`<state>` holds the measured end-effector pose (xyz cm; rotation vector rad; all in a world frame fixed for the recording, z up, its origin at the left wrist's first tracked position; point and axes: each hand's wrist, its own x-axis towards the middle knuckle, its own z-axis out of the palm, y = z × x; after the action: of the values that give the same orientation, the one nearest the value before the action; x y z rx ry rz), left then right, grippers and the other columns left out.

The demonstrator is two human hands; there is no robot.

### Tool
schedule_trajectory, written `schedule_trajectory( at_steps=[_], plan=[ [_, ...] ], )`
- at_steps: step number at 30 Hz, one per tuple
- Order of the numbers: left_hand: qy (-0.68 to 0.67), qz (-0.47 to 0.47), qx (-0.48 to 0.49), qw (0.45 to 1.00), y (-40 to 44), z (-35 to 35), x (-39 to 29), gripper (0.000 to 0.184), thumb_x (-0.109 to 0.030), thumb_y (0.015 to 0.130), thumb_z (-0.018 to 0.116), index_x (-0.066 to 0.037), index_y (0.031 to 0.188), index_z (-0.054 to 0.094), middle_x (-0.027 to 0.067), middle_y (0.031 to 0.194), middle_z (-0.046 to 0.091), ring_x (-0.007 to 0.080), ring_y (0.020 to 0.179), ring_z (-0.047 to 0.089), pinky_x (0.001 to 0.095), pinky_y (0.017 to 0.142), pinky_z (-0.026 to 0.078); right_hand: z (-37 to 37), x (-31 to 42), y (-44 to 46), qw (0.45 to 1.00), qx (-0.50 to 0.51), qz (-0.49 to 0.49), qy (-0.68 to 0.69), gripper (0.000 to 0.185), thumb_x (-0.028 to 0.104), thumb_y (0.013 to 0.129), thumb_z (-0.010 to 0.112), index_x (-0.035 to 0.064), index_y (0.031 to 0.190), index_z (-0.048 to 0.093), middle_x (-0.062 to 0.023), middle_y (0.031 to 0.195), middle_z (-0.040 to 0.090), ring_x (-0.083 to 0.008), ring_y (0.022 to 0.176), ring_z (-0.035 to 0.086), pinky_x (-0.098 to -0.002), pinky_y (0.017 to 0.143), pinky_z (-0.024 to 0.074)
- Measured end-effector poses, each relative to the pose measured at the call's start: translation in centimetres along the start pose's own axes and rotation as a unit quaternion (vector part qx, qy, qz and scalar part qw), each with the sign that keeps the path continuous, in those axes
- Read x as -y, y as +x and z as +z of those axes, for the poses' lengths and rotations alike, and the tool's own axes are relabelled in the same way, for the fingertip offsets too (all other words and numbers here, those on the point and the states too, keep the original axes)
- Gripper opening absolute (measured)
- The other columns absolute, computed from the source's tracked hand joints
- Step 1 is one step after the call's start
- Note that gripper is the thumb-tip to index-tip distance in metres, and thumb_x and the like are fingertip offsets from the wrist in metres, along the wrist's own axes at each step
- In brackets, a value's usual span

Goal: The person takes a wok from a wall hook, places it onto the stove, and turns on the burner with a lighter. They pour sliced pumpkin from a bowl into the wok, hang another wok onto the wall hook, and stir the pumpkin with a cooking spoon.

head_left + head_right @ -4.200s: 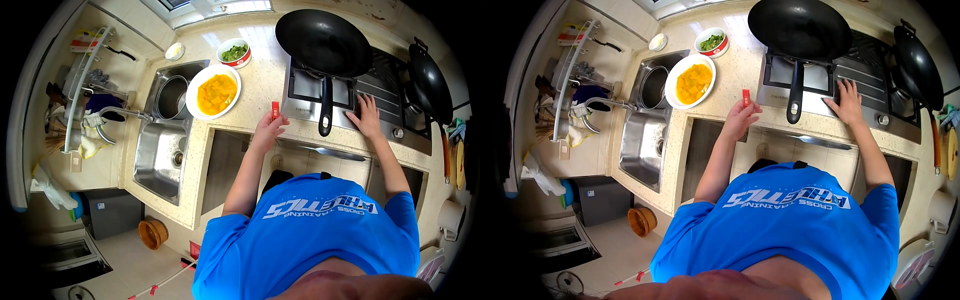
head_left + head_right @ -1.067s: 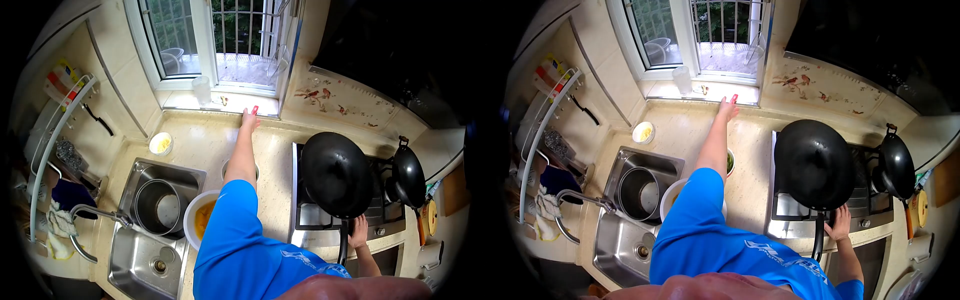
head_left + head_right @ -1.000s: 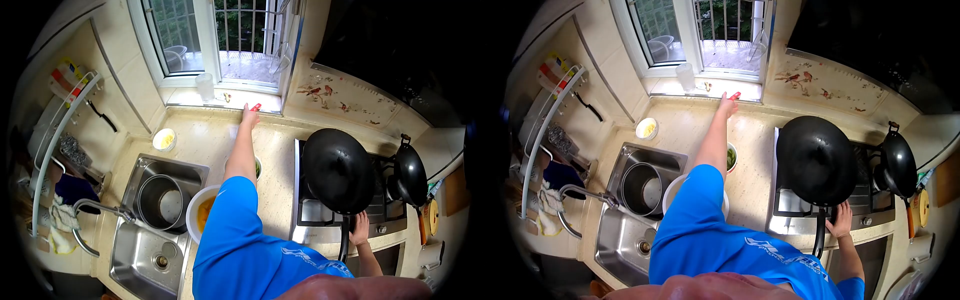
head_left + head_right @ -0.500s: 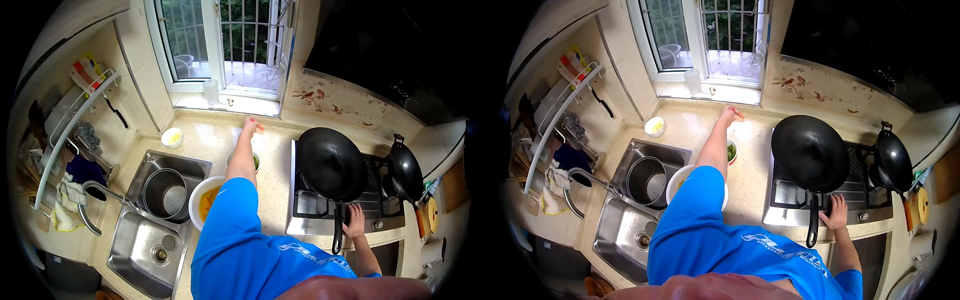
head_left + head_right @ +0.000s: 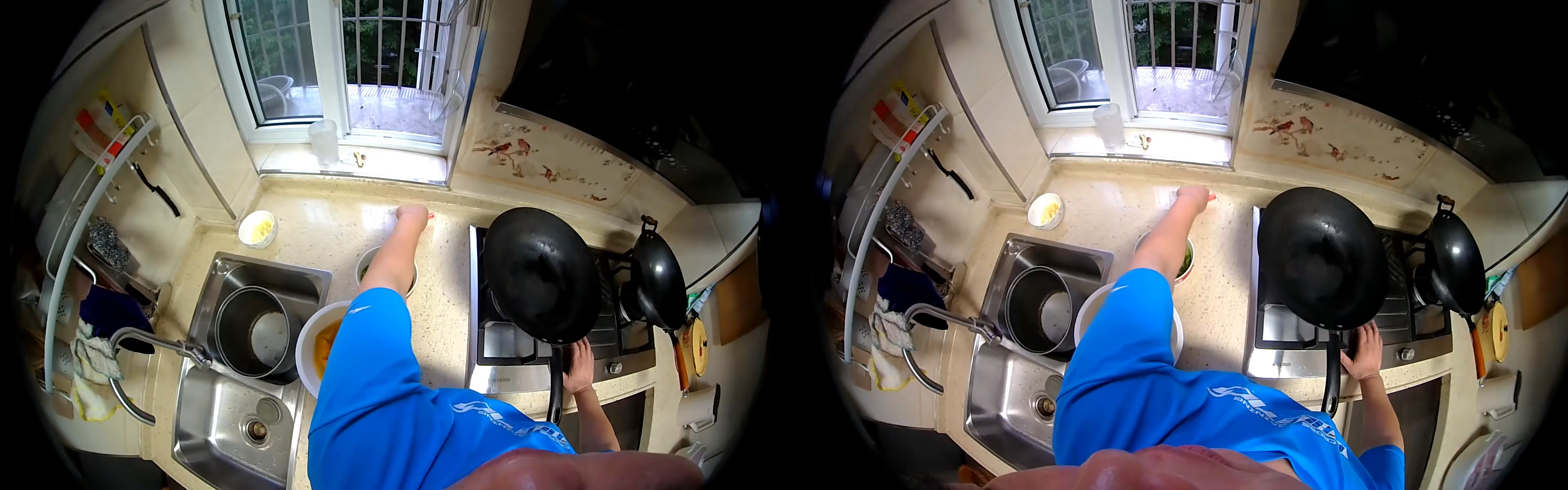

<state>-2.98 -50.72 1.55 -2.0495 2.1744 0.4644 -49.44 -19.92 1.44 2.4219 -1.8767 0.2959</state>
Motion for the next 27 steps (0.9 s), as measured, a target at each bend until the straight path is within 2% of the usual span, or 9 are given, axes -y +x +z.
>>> schedule_trajectory(
  at_steps=[4, 6, 9, 16, 18, 19, 21, 23, 27],
  plan=[
    [-0.023, 0.025, -0.065, 0.997, 2.2, -2.6, 0.9, 0.025, -0.013, 0.084, 0.043, -0.007, 0.105, 0.054, 0.0152, 0.109, 0.054, 0.0306, 0.098, 0.054, 0.0397, 0.08, 0.045, 0.4, -0.1, 0.2, 1.0, 0.006, 0.011, -0.006, 0.082, 0.059, 0.064, 0.052, -0.0007, 0.119, 0.038, -0.0195, 0.122, 0.038, -0.0386, 0.117, 0.03, -0.047, 0.094, 0.0269],
    [-0.119, -0.012, -0.236, 0.964, 2.5, -4.4, 1.4, 0.02, -0.015, 0.083, 0.05, -0.005, 0.099, 0.055, 0.0164, 0.103, 0.054, 0.0315, 0.098, 0.054, 0.0383, 0.082, 0.045, 0.6, -0.2, 0.3, 1.0, 0.011, 0.013, -0.003, 0.082, 0.058, 0.064, 0.052, -0.0005, 0.119, 0.037, -0.0195, 0.122, 0.037, -0.039, 0.117, 0.03, -0.0471, 0.093, 0.0271],
    [-0.179, -0.033, -0.28, 0.943, 4.6, -4.2, 2.6, 0.016, -0.012, 0.081, 0.052, -0.002, 0.093, 0.053, 0.0186, 0.099, 0.052, 0.0339, 0.097, 0.053, 0.0387, 0.082, 0.044, 0.6, -0.3, 0.2, 1.0, 0.013, 0.012, -0.007, 0.081, 0.057, 0.065, 0.053, -0.0002, 0.12, 0.036, -0.0199, 0.123, 0.037, -0.0399, 0.116, 0.031, -0.0475, 0.093, 0.0274],
    [-0.223, 0.054, -0.309, 0.923, 4.1, -4.6, 5.6, 0.039, -0.014, 0.071, 0.062, -0.005, 0.108, 0.053, 0.0203, 0.105, 0.054, 0.0325, 0.098, 0.052, 0.037, 0.083, 0.044, 1.4, -1.5, -0.5, 0.999, 0.015, 0.003, -0.031, 0.083, 0.054, 0.067, 0.052, -0.0029, 0.123, 0.031, -0.0238, 0.125, 0.034, -0.0416, 0.117, 0.029, -0.0474, 0.095, 0.025],
    [-0.238, 0.052, -0.237, 0.94, 0.9, -5.7, 7.2, 0.037, -0.008, 0.073, 0.058, -0.004, 0.108, 0.053, 0.0181, 0.096, 0.059, 0.0292, 0.091, 0.056, 0.0334, 0.08, 0.044, 0.6, -0.6, -0.1, 1.0, 0.015, 0.006, -0.023, 0.083, 0.055, 0.067, 0.051, -0.0041, 0.122, 0.033, -0.0249, 0.123, 0.035, -0.0406, 0.118, 0.029, -0.0465, 0.096, 0.0252],
    [-0.207, 0.093, -0.22, 0.949, -1.0, -5.8, 8.4, 0.039, -0.019, 0.072, 0.063, -0.004, 0.107, 0.054, 0.0146, 0.093, 0.06, 0.0235, 0.084, 0.058, 0.0313, 0.07, 0.047, 0.9, -1.0, -0.3, 0.999, 0.01, 0.005, -0.034, 0.083, 0.057, 0.067, 0.05, -0.0038, 0.122, 0.034, -0.0244, 0.123, 0.036, -0.0395, 0.118, 0.029, -0.0459, 0.096, 0.0251],
    [-0.218, 0.027, -0.047, 0.974, -4.7, -6.4, 10.0, 0.046, -0.031, 0.072, 0.063, -0.004, 0.108, 0.053, 0.0104, 0.091, 0.06, 0.0179, 0.078, 0.059, 0.0302, 0.06, 0.048, 0.3, -0.4, -0.3, 1.0, 0.004, -0.002, -0.03, 0.084, 0.059, 0.067, 0.049, -0.003, 0.122, 0.034, -0.0229, 0.124, 0.036, -0.0383, 0.119, 0.029, -0.0452, 0.096, 0.0246],
    [-0.222, -0.01, 0.021, 0.975, -9.7, -6.0, 10.6, 0.049, -0.035, 0.072, 0.063, -0.005, 0.109, 0.052, 0.0091, 0.09, 0.06, 0.0164, 0.075, 0.059, 0.0291, 0.057, 0.048, 0.0, 0.0, -0.1, 1.0, -0.011, -0.01, -0.024, 0.084, 0.06, 0.068, 0.048, -0.0017, 0.122, 0.034, -0.0207, 0.125, 0.036, -0.0367, 0.12, 0.028, -0.0447, 0.097, 0.0242],
    [-0.36, -0.045, 0.214, 0.907, -16.0, -1.8, 12.2, 0.052, -0.039, 0.077, 0.059, -0.006, 0.115, 0.046, 0.0092, 0.098, 0.057, 0.0173, 0.07, 0.06, 0.0281, 0.056, 0.051, -0.3, 0.1, 0.0, 1.0, 0.012, 0.003, -0.027, 0.082, 0.056, 0.067, 0.052, 0.0004, 0.123, 0.034, -0.0167, 0.125, 0.036, -0.0346, 0.122, 0.026, -0.0443, 0.098, 0.0237]
  ],
)
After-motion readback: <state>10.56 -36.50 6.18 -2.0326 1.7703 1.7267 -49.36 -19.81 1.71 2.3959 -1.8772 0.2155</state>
